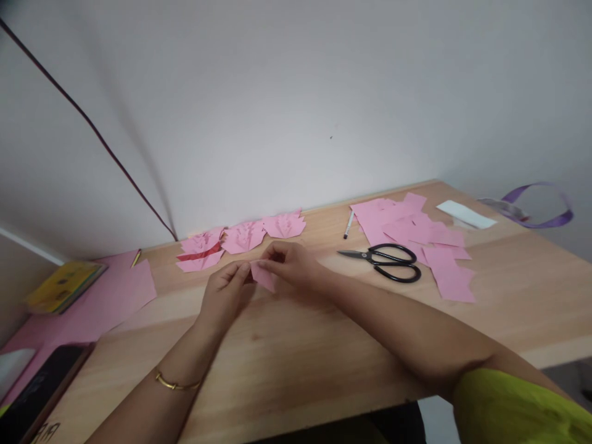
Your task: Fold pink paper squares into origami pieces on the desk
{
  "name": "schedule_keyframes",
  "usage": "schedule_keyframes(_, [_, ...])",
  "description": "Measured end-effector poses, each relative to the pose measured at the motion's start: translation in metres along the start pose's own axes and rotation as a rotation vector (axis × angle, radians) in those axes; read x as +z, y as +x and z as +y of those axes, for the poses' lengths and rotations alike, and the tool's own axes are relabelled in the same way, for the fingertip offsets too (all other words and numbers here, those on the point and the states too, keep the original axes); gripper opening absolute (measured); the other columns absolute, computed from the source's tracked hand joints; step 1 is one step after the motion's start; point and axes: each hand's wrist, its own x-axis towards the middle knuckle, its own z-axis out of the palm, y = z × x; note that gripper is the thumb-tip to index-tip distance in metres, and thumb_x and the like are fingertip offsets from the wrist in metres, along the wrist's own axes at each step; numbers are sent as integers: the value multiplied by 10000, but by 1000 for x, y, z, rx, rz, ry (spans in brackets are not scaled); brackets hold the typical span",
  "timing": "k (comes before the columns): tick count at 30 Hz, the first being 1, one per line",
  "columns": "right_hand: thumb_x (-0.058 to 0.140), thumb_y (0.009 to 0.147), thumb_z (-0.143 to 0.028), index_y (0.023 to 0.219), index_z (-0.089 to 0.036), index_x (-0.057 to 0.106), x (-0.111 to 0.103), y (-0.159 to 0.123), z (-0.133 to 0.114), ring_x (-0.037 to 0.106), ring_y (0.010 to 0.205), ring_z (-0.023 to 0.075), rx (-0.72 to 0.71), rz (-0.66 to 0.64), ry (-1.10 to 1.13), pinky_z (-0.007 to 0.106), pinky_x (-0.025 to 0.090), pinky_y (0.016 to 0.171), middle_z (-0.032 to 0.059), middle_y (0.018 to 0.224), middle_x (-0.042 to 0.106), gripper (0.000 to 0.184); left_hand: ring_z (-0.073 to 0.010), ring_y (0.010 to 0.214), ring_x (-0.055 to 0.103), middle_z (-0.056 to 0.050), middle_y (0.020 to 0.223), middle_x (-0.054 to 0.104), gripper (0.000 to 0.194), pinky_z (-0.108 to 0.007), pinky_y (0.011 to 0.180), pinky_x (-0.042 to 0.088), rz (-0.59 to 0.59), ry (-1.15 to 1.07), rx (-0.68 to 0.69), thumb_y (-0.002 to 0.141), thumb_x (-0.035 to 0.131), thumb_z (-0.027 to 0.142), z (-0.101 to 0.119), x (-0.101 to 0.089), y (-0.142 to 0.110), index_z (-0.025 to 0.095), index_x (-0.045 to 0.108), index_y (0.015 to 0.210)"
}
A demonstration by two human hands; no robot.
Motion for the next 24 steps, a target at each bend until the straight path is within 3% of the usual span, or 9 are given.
schedule_keyframes(5, [627,751,-437,746,-153,583,-2,2,1,482,634,107,68,2,71,232,373,569,-3,696,555,287,-127,666,567,-3,678,615,317,-235,662,480,12,-148,-57,833,533,423,-1,3,0,147,654,739])
schedule_keyframes(14, [632,745,-439,763,-149,592,-3,2,3,452,617,98,95,-31,82,226,346,555,-11,679,524,294,-108,596,557,-3,641,638,232,-202,587,421,-39,-65,-181,762,619,366,6,4,0,139,651,730])
schedule_keyframes(24, [586,789,-443,760,-156,594,-2,2,7,457,630,103,46,-49,-67,229,346,571,-13,678,532,289,-114,637,537,-6,714,636,228,-214,608,407,-49,16,-99,773,597,371,1,3,1,155,656,813])
